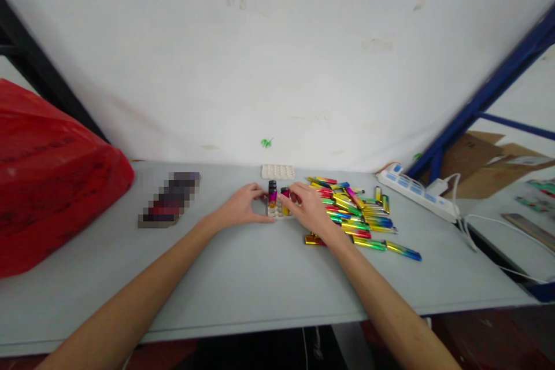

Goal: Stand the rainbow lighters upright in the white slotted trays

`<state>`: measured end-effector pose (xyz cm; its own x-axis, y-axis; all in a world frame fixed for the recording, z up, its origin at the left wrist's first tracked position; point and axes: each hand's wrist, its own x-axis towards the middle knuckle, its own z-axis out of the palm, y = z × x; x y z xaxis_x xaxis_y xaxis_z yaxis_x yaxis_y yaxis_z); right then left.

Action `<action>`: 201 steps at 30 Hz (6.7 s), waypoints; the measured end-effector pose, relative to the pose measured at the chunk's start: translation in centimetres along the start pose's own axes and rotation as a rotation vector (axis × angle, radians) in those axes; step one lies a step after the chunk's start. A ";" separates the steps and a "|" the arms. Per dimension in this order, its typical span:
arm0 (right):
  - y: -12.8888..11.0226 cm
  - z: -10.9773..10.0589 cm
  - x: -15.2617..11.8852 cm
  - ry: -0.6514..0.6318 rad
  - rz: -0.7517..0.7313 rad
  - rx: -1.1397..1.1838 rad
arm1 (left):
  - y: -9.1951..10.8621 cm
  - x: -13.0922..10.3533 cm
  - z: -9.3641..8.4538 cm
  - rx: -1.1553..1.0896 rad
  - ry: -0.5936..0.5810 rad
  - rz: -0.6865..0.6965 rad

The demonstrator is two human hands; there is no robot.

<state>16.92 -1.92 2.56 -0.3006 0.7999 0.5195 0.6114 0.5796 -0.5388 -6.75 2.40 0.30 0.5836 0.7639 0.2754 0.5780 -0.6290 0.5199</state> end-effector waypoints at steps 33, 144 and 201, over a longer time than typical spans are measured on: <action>0.5 -10.2 -8.1 -0.306 -0.075 -0.193 | 0.1 0.1 -0.1 -0.001 -0.017 -0.016; 2.0 -10.6 -14.2 -0.318 0.059 -0.387 | -0.4 0.4 -1.5 0.007 -0.135 0.038; 1.9 1.0 1.3 -0.014 0.241 0.431 | -0.2 0.0 -0.3 0.007 -0.006 0.022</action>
<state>16.98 0.39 1.59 -0.1995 0.9193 0.3393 0.3066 0.3874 -0.8694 -7.05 2.52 0.48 0.5993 0.7492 0.2822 0.5692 -0.6466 0.5079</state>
